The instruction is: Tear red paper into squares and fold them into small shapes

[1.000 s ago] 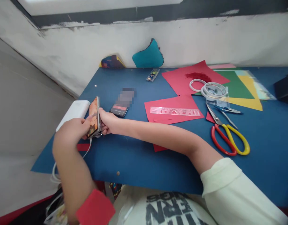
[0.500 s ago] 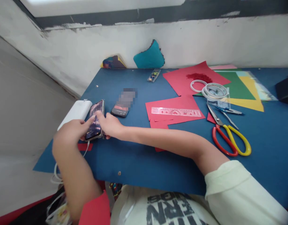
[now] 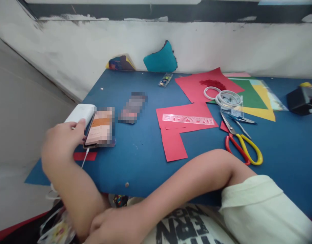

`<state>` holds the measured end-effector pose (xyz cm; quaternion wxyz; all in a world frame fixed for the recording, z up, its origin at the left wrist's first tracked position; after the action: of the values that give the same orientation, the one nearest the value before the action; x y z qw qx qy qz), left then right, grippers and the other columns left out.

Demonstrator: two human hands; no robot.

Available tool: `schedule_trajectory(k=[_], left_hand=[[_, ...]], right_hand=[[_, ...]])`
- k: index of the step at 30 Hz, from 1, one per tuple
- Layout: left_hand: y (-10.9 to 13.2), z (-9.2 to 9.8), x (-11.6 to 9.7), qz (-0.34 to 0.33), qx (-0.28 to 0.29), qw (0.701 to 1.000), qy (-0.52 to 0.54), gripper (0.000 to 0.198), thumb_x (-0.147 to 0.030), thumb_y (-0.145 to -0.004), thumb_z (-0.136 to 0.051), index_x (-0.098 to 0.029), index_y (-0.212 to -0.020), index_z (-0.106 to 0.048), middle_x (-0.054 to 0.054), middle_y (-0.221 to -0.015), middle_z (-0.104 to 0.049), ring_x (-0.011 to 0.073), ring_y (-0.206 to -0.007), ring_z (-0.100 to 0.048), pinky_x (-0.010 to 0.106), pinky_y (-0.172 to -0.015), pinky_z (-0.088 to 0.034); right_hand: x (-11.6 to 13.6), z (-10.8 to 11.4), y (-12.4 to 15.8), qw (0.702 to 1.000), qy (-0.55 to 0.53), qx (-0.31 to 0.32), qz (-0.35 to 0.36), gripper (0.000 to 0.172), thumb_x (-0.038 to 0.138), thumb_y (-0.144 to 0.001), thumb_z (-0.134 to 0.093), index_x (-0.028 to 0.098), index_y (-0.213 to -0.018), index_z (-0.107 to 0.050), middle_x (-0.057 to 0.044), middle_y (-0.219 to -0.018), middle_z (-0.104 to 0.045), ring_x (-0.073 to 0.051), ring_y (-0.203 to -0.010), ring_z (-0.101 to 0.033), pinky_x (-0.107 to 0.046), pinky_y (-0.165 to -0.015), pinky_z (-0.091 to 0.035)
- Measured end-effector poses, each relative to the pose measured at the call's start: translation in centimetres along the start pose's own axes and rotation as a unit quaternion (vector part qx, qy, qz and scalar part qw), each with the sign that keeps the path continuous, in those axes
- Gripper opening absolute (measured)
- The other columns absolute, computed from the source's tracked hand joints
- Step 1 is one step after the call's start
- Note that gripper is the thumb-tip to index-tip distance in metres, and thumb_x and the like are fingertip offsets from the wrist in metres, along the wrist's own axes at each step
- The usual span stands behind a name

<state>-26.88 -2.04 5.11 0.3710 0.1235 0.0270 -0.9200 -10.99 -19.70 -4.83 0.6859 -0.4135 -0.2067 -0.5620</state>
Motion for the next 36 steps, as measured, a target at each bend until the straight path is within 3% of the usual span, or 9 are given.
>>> schedule_trajectory(k=[2, 8, 12, 16, 19, 24, 28, 33, 36], left_hand=[[0.3, 0.9, 0.3, 0.040, -0.048, 0.997, 0.035, 0.032, -0.042, -0.077, -0.043, -0.019, -0.072, -0.065, 0.005, -0.051, -0.062, 0.0272, -0.060, -0.062, 0.035, -0.057, -0.045], [1.7, 2.3, -0.7, 0.037, -0.139, 0.969, 0.199, 0.033, -0.040, -0.080, -0.039, -0.016, -0.075, -0.062, 0.002, -0.061, -0.059, 0.0169, -0.055, -0.057, 0.028, -0.055, -0.044], [3.2, 2.7, -4.3, -0.043, -0.080, 0.945, 0.313, 0.048, -0.048, -0.088, -0.024, -0.017, -0.073, -0.058, 0.002, -0.062, -0.058, 0.0139, -0.055, -0.055, 0.025, -0.054, -0.044], [6.4, 0.5, -10.5, -0.175, 0.182, 0.907, 0.338, 0.069, -0.066, -0.085, -0.011, -0.020, -0.068, -0.059, 0.006, -0.060, -0.061, 0.0165, -0.053, -0.055, 0.029, -0.049, -0.043], [9.3, -0.4, -14.5, -0.269, 0.244, 0.888, 0.281, 0.044, -0.062, -0.076, -0.050, -0.022, -0.070, -0.063, 0.003, -0.070, -0.066, 0.0157, -0.061, -0.058, 0.028, -0.056, -0.045], [12.2, -3.0, -21.2, -0.355, 0.314, 0.824, 0.311, 0.023, -0.044, -0.078, -0.057, -0.023, -0.080, -0.067, -0.001, -0.069, -0.065, 0.0137, -0.060, -0.057, 0.024, -0.052, -0.042], [12.9, -5.7, -25.1, -0.359, 0.365, 0.762, 0.396, 0.026, -0.040, -0.079, -0.057, -0.017, -0.088, -0.066, 0.003, -0.080, -0.068, 0.0164, -0.070, -0.063, 0.025, -0.058, -0.048], [12.8, -7.8, -25.8, -0.337, 0.349, 0.739, 0.467, 0.032, -0.038, -0.082, -0.053, -0.014, -0.100, -0.062, 0.006, -0.086, -0.069, 0.0156, -0.072, -0.063, 0.025, -0.060, -0.050], [13.0, -8.9, -25.1, -0.330, 0.359, 0.730, 0.479, 0.035, -0.040, -0.081, -0.056, -0.013, -0.103, -0.061, 0.006, -0.084, -0.069, 0.0163, -0.068, -0.064, 0.026, -0.057, -0.051]], right_hand=[[-2.1, -0.1, 0.0, 0.988, -0.116, 0.012, -0.101, 0.013, 0.024, -0.064, -0.057, 0.028, -0.052, -0.054, 0.009, -0.055, -0.064, -0.012, -0.059, -0.063, -0.018, -0.046, -0.041], [0.4, 8.2, -0.2, 0.965, -0.210, 0.143, -0.068, 0.012, 0.031, -0.072, -0.057, 0.027, -0.062, -0.055, 0.008, -0.062, -0.061, -0.013, -0.055, -0.058, -0.022, -0.044, -0.041], [0.6, 18.7, 2.1, 0.980, -0.076, -0.091, -0.158, 0.010, 0.025, -0.086, -0.048, 0.020, -0.090, -0.055, 0.000, -0.079, -0.065, -0.013, -0.068, -0.060, -0.023, -0.062, -0.046], [0.6, 26.4, 7.8, 0.931, -0.073, -0.295, -0.201, 0.014, 0.028, -0.091, -0.048, 0.018, -0.089, -0.058, 0.003, -0.068, -0.061, -0.009, -0.063, -0.060, -0.019, -0.060, -0.046], [0.0, 29.6, 12.1, 0.900, -0.090, -0.362, -0.226, 0.015, 0.027, -0.092, -0.048, 0.016, -0.090, -0.057, 0.001, -0.073, -0.063, -0.008, -0.059, -0.062, -0.019, -0.055, -0.047], [-1.0, 31.0, 17.5, 0.863, -0.117, -0.427, -0.242, 0.022, 0.029, -0.091, -0.052, 0.017, -0.109, -0.049, 0.002, -0.072, -0.066, -0.011, -0.058, -0.065, -0.020, -0.052, -0.049], [-0.2, 30.9, 19.9, 0.882, 0.021, -0.423, -0.205, 0.030, 0.029, -0.096, -0.043, 0.020, -0.124, -0.035, 0.004, -0.066, -0.061, -0.011, -0.058, -0.063, -0.022, -0.053, -0.050], [1.6, 30.1, 20.7, 0.890, 0.324, -0.289, -0.141, 0.028, 0.032, -0.090, -0.051, 0.022, -0.116, -0.055, -0.002, -0.076, -0.063, -0.015, -0.067, -0.060, -0.029, -0.062, -0.047], [1.6, 29.4, 20.7, 0.850, 0.458, -0.232, -0.118, 0.025, 0.023, -0.090, -0.048, 0.020, -0.110, -0.062, -0.001, -0.068, -0.060, -0.013, -0.058, -0.054, -0.027, -0.057, -0.041]])
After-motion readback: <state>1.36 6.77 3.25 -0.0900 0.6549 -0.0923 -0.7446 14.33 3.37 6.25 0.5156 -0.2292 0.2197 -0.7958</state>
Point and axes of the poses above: each hand's wrist, its own y-axis away from the middle knuckle, its own z-axis out of the back of the hand, x = y × z, the point moved 8 cm from there along -y, towards the middle knuckle
